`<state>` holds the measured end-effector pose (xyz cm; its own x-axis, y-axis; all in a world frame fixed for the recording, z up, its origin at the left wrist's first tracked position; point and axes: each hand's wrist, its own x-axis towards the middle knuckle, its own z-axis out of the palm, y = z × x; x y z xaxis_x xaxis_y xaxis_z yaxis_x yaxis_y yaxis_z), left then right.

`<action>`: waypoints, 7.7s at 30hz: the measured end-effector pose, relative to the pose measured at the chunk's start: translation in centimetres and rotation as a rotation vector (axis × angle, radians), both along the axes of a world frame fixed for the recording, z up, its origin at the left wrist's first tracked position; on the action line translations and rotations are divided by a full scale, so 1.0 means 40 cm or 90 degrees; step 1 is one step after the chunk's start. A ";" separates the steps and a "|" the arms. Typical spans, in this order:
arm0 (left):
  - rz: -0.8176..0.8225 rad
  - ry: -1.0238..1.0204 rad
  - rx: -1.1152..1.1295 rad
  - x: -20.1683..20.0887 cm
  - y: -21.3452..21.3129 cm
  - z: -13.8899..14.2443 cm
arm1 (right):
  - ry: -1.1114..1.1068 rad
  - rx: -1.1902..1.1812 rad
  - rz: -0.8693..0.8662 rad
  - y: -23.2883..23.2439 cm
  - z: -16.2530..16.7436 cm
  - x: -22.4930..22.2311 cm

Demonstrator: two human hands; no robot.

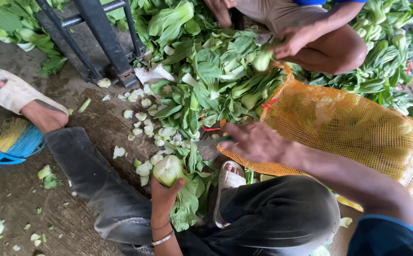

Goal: The person sits on the floor and uses a small knife to trim root ends and outer leaves off bok choy, discarding trimmings onto the floor and placing the trimmed greens into an orange mesh sack. Other workers trim vegetables nearby.

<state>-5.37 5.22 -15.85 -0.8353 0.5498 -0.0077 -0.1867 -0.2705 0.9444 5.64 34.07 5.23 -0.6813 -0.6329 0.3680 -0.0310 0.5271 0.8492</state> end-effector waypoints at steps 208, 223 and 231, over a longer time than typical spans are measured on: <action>0.069 -0.276 -0.267 -0.135 -0.161 -0.265 | -0.484 -1.144 -0.400 -0.143 -0.116 -0.301; -0.072 -0.254 -0.355 0.005 -0.043 -0.439 | -0.171 -1.089 -1.097 -0.189 -0.650 0.664; -0.074 -0.211 -0.411 0.040 -0.029 -0.446 | -0.090 -1.105 -0.963 -0.147 -0.682 0.645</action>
<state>-3.75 4.06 -33.70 -0.6698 0.4355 -0.6014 -0.4833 0.3593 0.7983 31.42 28.20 -22.04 -0.2566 0.9295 -0.2651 0.9502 0.1924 -0.2452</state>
